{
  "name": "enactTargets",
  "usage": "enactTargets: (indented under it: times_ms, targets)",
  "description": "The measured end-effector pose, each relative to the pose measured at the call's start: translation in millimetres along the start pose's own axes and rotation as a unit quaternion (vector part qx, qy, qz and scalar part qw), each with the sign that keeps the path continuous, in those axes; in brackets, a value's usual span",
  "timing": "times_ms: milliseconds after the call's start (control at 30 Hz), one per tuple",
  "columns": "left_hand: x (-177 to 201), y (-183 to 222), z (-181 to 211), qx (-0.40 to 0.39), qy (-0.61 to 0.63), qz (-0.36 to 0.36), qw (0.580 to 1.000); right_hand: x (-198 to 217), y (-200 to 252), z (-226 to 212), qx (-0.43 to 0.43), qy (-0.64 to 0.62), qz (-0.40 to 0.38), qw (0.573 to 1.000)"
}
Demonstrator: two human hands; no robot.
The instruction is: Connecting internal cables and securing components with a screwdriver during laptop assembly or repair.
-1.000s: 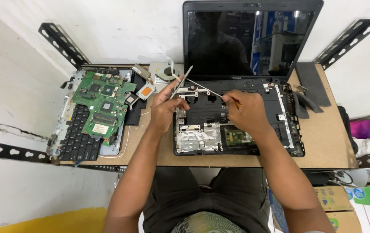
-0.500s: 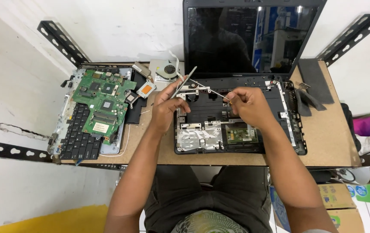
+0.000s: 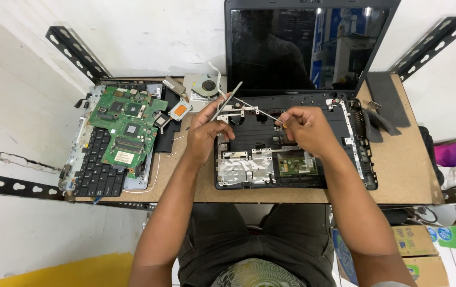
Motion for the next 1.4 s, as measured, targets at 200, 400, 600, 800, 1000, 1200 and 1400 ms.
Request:
enactTargets:
  times_ms: [200,400,600,800,1000,1200,1400]
  targets:
    - [10.1,-0.5,-14.3,0.007,-0.001,0.004,1.000,2.3,-2.2,5.1,-0.003,0.008,-0.009,1.000]
    - [17.6,-2.4,-24.9,0.010,-0.007,-0.003,1.000,3.3,-2.8,2.9,0.023,0.032,-0.011,0.999]
    - [26.4,-7.0,-34.2,-0.009,0.013,0.016,1.000,2.5,-1.9,-0.5,0.061,0.053,0.013,0.997]
    - [39.6,-10.0,-45.9,-0.020,0.064,0.066,0.996,3.8,-7.0,1.9,0.076,0.094,0.016,0.993]
    - [38.2,-7.9,-44.0,0.035,0.178,0.084,0.980,14.0,1.3,-12.3,0.096,0.109,0.055,0.988]
    - [29.5,-9.3,-63.8,0.110,0.211,0.041,0.971,8.6,-8.7,12.3,0.049,0.125,0.064,0.989]
    - [-6.2,1.8,-51.9,0.122,0.253,-0.026,0.959,-6.5,3.3,-5.1,0.135,-0.055,0.045,0.988]
Point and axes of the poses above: each hand's wrist, its own y-axis away from the middle knuckle, its own x-axis out of the back of the hand, z = x × y, the point moved 5 cm from there along -y, towards the middle knuckle, and after that the axes turned 2 degrees about y, right-handed, at the moved point
